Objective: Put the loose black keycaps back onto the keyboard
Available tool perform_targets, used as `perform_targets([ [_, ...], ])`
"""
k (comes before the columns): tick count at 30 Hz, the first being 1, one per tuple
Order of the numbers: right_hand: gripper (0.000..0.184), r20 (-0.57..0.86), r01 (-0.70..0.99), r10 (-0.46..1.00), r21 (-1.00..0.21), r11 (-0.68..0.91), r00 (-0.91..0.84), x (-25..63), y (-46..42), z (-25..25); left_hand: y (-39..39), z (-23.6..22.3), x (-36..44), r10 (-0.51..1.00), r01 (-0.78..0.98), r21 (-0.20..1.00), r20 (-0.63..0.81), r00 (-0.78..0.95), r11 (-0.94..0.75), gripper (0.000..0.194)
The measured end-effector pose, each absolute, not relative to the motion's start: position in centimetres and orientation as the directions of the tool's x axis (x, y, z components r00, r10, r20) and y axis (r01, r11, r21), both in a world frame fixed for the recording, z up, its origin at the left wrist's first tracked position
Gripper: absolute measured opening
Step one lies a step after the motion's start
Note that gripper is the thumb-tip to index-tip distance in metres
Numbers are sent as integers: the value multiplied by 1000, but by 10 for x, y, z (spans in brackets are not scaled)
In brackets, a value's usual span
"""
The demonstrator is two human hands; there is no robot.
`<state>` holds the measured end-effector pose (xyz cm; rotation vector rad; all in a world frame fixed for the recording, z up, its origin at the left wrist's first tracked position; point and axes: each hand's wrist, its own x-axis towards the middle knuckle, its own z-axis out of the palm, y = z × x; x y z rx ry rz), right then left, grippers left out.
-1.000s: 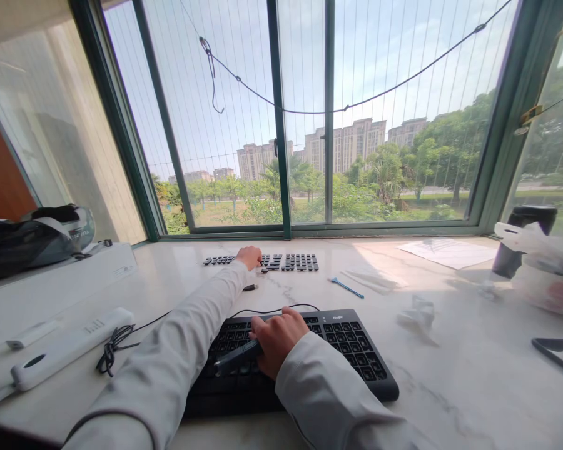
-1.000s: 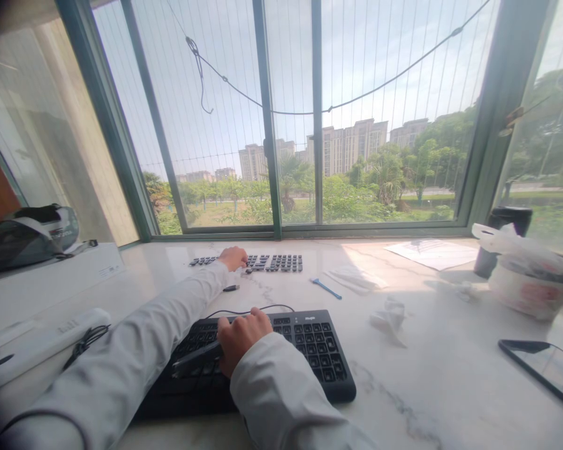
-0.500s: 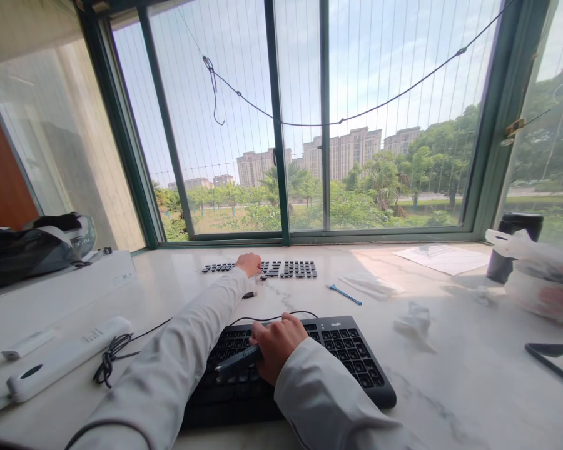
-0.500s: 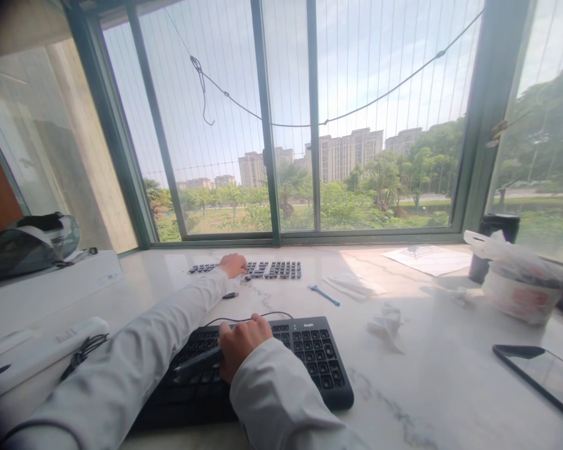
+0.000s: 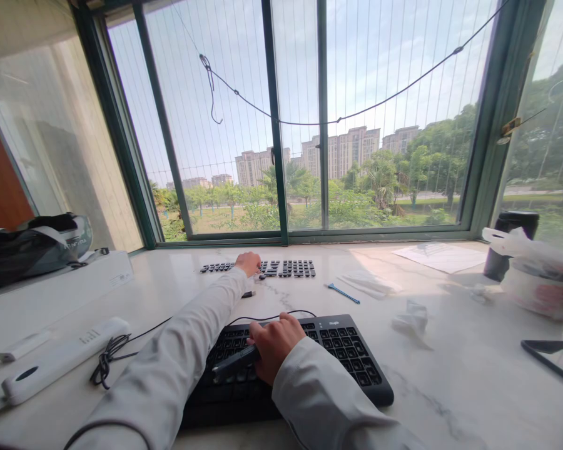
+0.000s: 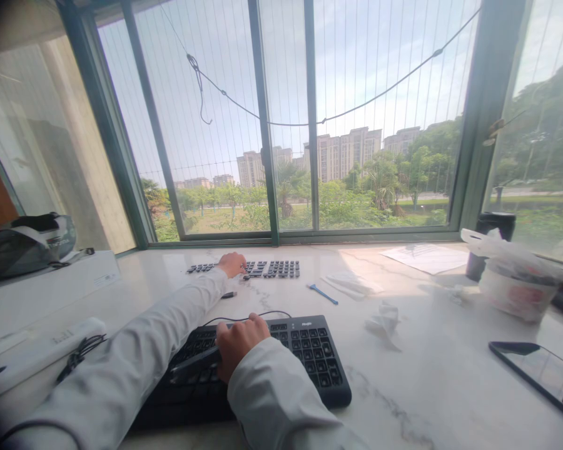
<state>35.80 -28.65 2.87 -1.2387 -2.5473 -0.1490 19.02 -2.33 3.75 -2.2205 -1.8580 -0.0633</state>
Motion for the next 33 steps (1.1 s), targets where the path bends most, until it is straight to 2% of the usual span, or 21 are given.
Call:
perform_targets([
  [10,19,321,777,747,-51,627,-582,359,-285,30,-26,38,193,972,976,-140,144,187,-167,21],
  [16,22,321,776,754,-84,625,-573,358,-284,29,-30,41,194,978,972,-168,96,185,-167,33],
  [22,22,355,822,777,-41,568,-519,366,-277,35,-47,57,195,977,980,-137,139,164,-145,33],
  [24,23,390,841,789,-66,538,-475,370,-273,36,-58,64,197,974,985,-110,172,149,-132,31],
  [26,24,430,859,815,-151,489,-388,373,-270,38,-72,72,200,967,990,-75,216,133,-120,25],
  [29,21,445,819,865,-389,421,-232,377,-266,41,-100,83,206,951,995,-22,291,100,-98,18],
  [31,23,447,692,874,-571,442,-190,378,-264,44,-123,90,208,941,997,10,330,75,-83,19],
  [33,38,454,511,886,-742,434,-93,379,-261,46,-151,97,209,933,997,42,355,51,-70,20],
])
